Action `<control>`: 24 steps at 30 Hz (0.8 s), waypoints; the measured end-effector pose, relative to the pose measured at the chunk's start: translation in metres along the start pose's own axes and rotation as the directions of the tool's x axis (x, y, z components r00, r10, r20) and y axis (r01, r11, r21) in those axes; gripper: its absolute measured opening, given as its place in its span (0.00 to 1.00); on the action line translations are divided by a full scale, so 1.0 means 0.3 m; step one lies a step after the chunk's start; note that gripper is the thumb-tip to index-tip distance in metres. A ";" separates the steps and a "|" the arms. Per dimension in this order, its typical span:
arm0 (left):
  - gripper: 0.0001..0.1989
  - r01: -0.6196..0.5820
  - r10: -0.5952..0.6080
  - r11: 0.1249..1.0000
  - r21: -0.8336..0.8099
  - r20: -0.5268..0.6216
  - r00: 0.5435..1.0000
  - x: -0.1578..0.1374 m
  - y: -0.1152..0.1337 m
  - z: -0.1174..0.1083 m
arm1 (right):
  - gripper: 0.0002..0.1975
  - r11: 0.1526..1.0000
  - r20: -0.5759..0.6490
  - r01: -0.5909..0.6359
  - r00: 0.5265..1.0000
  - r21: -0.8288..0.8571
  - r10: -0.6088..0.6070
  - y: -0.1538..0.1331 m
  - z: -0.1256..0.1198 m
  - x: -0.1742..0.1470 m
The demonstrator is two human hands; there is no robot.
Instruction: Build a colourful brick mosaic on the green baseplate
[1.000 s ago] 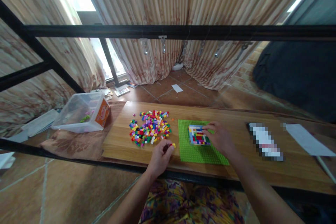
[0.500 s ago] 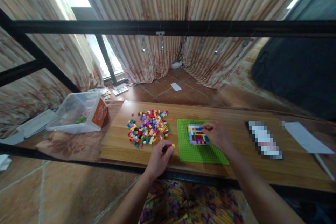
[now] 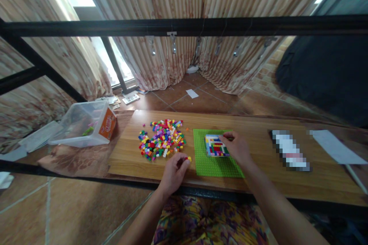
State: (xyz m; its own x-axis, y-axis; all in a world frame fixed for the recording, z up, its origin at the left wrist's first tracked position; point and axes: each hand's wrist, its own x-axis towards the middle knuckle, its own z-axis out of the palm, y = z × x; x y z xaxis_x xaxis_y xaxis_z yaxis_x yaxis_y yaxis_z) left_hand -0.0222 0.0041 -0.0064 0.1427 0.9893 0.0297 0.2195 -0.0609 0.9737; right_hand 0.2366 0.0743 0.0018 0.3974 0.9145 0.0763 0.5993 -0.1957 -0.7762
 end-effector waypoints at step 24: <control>0.12 0.060 -0.061 0.980 -0.189 -0.001 0.998 -0.004 -0.034 0.006 | 0.16 0.944 -0.024 0.327 0.945 0.053 -0.326 -0.112 0.000 -0.200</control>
State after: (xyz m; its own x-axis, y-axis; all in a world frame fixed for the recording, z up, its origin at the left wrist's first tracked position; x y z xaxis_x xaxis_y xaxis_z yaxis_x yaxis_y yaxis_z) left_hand -0.0227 0.0033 -0.0167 0.1285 0.9913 -0.0300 0.0409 0.0249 0.9989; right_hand 0.1927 0.0258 0.0234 0.1967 0.9196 0.3400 0.6584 0.1331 -0.7408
